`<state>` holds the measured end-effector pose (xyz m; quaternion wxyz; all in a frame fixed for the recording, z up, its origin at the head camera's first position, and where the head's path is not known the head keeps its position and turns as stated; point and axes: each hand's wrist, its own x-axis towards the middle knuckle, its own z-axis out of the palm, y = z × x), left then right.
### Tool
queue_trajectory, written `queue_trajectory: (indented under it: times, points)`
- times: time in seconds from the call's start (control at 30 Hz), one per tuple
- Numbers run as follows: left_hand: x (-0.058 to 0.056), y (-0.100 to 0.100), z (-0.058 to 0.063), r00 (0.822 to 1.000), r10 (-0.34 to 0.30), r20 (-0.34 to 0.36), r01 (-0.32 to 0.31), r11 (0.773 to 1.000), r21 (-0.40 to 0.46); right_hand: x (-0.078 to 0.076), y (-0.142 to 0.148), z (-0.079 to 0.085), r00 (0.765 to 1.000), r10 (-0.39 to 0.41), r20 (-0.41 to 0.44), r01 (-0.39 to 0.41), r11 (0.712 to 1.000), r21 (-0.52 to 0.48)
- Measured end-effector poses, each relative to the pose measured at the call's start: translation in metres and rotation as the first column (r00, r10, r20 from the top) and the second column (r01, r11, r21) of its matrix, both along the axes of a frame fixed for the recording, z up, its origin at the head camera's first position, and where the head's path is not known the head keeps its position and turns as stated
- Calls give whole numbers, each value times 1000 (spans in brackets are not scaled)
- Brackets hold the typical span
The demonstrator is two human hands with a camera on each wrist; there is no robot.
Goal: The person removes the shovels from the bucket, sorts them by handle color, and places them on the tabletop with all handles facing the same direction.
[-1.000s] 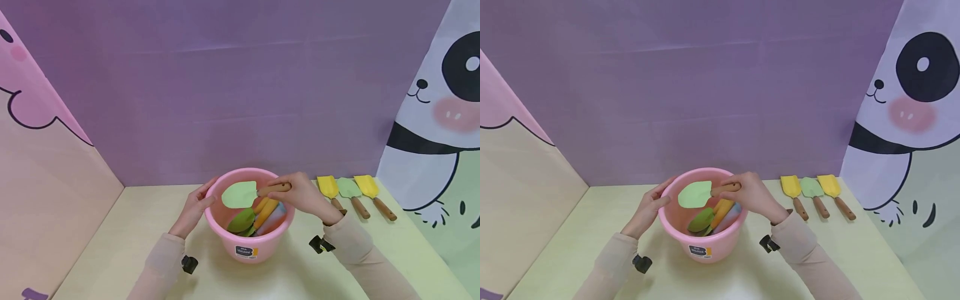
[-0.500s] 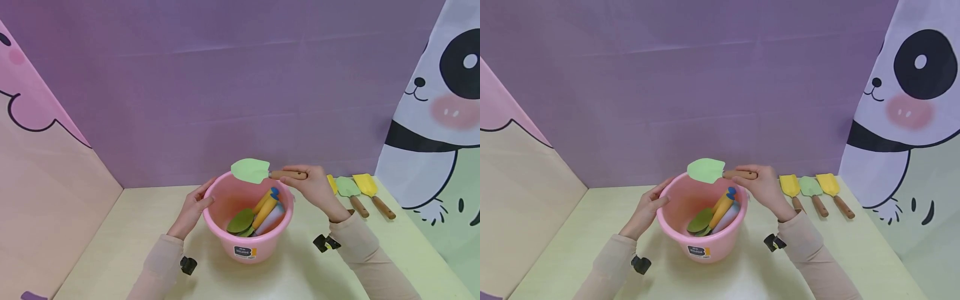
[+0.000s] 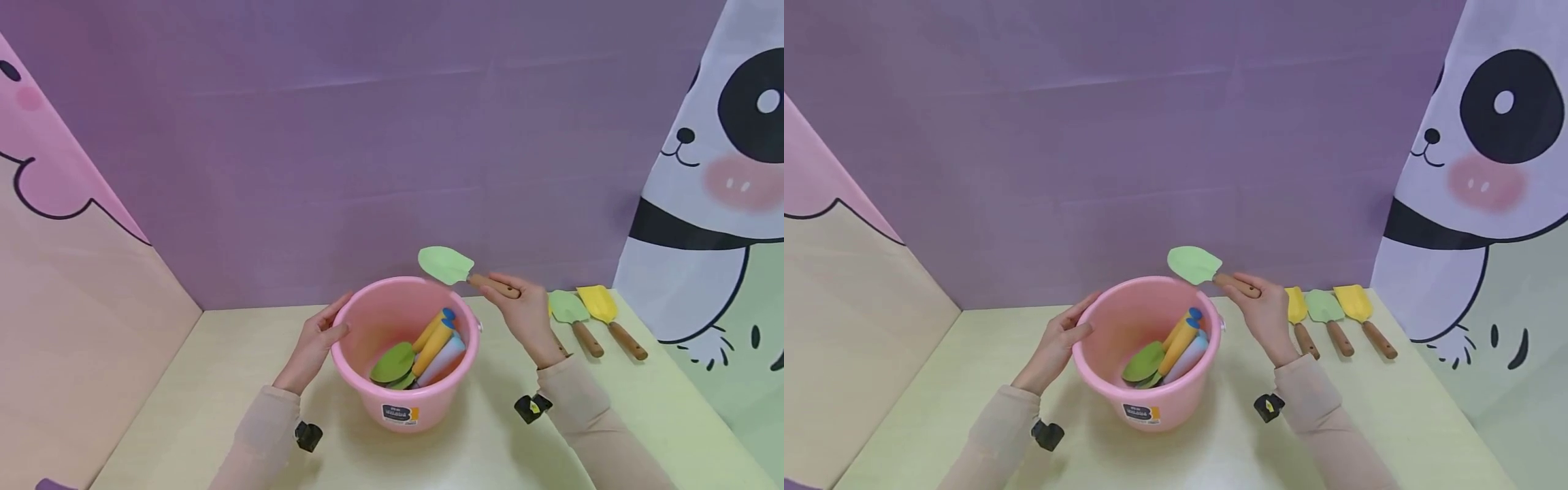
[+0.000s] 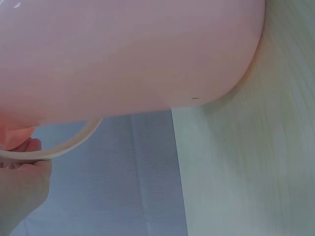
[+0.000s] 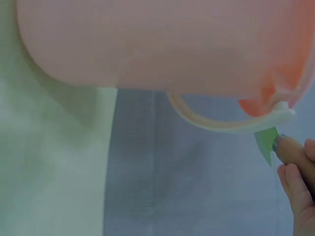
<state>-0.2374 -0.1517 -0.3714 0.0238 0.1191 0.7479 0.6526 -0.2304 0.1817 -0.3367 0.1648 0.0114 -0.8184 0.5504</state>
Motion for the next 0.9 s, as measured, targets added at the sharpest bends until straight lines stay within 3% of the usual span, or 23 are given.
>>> queue_trajectory:
  times: [0.2, 0.37, 0.63, 0.9]
  points:
    - [0, 1, 1, 1000, -7, 0, 7, 1000, -1, -4, -2, -20, 993, -111, -34, 108, 991, -85]
    - [0, 0, 1, 1000, -3, -8, 3, 1000, -1, -10, -4, -39, 984, -179, -13, 175, 973, -151]
    - [3, -1, 0, 1000, -19, 3, 19, 1000, -10, -14, -4, -59, 980, -200, -2, 189, 930, -315]
    - [5, 0, 2, 1000, -13, 8, 13, 1000, 15, -16, -6, -72, 973, -231, 12, 216, 889, -405]
